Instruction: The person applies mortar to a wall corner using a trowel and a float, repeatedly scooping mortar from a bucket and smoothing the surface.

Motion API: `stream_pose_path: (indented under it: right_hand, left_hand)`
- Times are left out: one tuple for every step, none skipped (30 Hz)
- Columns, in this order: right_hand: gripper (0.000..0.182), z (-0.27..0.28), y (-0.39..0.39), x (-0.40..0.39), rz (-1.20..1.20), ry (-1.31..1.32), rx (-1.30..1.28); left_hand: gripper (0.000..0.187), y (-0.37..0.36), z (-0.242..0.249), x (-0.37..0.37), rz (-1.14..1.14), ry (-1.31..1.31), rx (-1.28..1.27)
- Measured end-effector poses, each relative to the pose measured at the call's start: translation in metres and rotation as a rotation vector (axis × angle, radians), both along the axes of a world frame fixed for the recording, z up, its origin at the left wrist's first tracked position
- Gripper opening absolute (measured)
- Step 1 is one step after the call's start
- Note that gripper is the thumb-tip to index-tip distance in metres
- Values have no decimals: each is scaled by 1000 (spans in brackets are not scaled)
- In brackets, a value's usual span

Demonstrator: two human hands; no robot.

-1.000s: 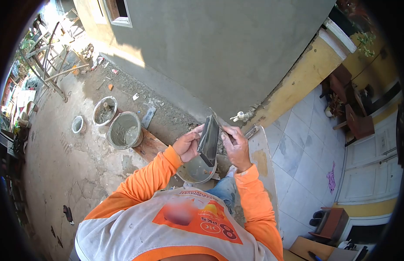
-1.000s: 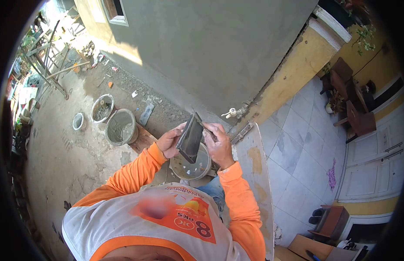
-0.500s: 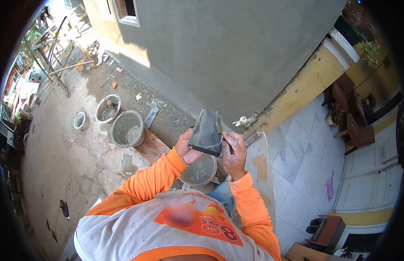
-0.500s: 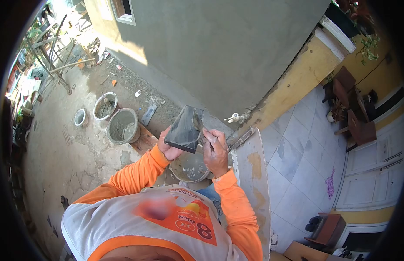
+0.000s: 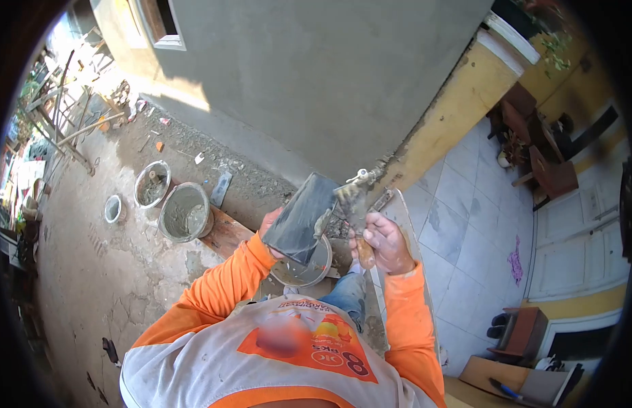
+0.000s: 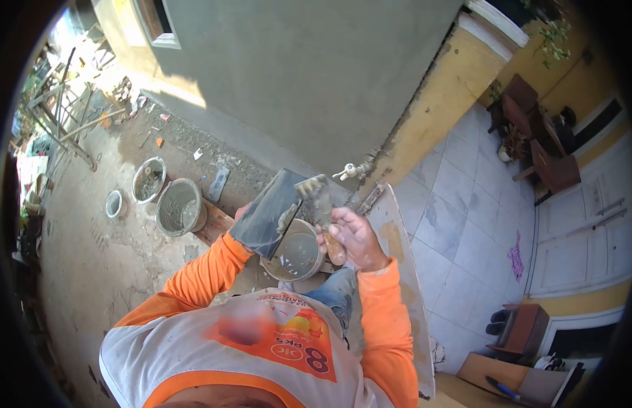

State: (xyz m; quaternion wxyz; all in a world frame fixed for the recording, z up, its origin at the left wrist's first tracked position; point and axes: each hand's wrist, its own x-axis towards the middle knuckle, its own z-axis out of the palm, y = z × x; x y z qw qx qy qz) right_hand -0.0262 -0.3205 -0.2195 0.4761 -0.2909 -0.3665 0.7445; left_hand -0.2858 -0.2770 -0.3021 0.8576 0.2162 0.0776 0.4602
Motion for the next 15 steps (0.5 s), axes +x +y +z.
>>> stream_pose_path:
  right_hand:
    - [16,-1,9,-1,-46,5,-1]
    - [16,-7,18,-1,93,83,-34]
    - [15,-15,21,2,241,162,-63]
    - [15,-23,18,7,219,170,-60]
    - [16,-32,11,12,262,158,-122]
    - [16,-42,4,18,310,146,-188]
    - [24,-55,-5,30,355,171,-204]
    - [24,-69,-14,41,350,174,-205]
    - [22,-82,-23,51,320,-8,-235]
    - [21,-86,-28,54,291,-193,-264]
    - [21,-90,-32,56,297,-194,-267]
    - [21,-86,-34,57,81,-382,-243]
    - [21,-81,-37,56,-136,-566,-216]
    - [21,-75,-36,54,-129,-566,-218]
    - [22,-65,-31,51,-258,-635,-90]
  left_hand:
    - [53,-10,18,6,13,217,-59]
    - [54,-17,26,9,32,439,-110]
    - [54,-10,-2,8,-179,-114,-108]
    - [54,-6,-17,2,-200,-106,-109]
    - [53,-2,-28,-7,-162,-48,-168]
    - [52,1,-33,-15,-119,10,-228]
    - [52,4,-24,-17,-125,-32,-163]
    - [52,3,-14,-18,-129,-29,-165]
    - [51,-3,16,-15,39,285,-28]
    - [51,-4,32,-13,212,596,111]
    - [49,1,30,-15,208,475,42]
    - [49,10,24,-13,215,474,36]
    - [51,20,16,-9,23,157,4]
    - [53,28,11,-6,-166,-162,-25]
    - [62,29,26,4,-157,-74,6]
